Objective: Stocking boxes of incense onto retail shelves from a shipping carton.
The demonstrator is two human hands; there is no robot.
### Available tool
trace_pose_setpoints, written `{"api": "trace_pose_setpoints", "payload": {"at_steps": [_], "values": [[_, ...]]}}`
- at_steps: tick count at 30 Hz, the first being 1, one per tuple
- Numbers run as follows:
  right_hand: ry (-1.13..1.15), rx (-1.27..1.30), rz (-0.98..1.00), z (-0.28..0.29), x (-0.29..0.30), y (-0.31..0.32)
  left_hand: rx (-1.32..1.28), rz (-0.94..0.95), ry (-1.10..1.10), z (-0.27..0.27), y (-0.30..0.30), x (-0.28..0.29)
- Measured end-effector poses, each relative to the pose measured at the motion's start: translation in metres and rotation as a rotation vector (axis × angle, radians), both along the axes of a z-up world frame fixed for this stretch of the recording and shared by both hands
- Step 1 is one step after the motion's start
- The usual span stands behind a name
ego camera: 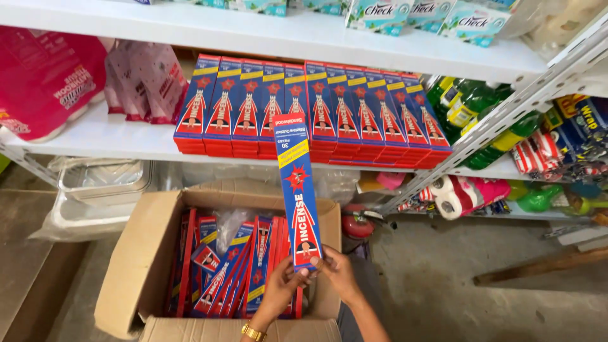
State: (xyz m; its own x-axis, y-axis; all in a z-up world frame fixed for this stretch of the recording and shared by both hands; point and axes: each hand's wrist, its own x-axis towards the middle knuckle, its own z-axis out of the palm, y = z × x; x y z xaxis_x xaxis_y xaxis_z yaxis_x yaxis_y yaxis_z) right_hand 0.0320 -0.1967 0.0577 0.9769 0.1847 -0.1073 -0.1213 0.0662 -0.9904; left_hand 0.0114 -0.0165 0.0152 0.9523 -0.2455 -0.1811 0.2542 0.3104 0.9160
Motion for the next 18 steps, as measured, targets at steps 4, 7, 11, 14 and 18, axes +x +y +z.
{"api": "trace_pose_setpoints", "payload": {"at_steps": [4,7,11,14,18], "values": [[-0.039,0.048,0.032,0.026,0.020,0.011,-0.014,0.080,-0.058,0.013,0.007,0.018],[-0.095,0.055,0.083,0.044,0.043,0.019,0.006,0.105,-0.110,0.045,0.014,0.034],[-0.317,-0.090,0.012,0.062,0.074,0.030,0.116,0.214,-0.133,0.062,0.023,0.063],[-0.380,-0.111,-0.030,0.069,0.094,0.036,0.098,0.246,-0.170,0.049,0.030,0.096],[-0.308,-0.115,-0.073,0.100,0.116,0.051,0.015,0.317,-0.279,0.090,0.036,0.128]]}}
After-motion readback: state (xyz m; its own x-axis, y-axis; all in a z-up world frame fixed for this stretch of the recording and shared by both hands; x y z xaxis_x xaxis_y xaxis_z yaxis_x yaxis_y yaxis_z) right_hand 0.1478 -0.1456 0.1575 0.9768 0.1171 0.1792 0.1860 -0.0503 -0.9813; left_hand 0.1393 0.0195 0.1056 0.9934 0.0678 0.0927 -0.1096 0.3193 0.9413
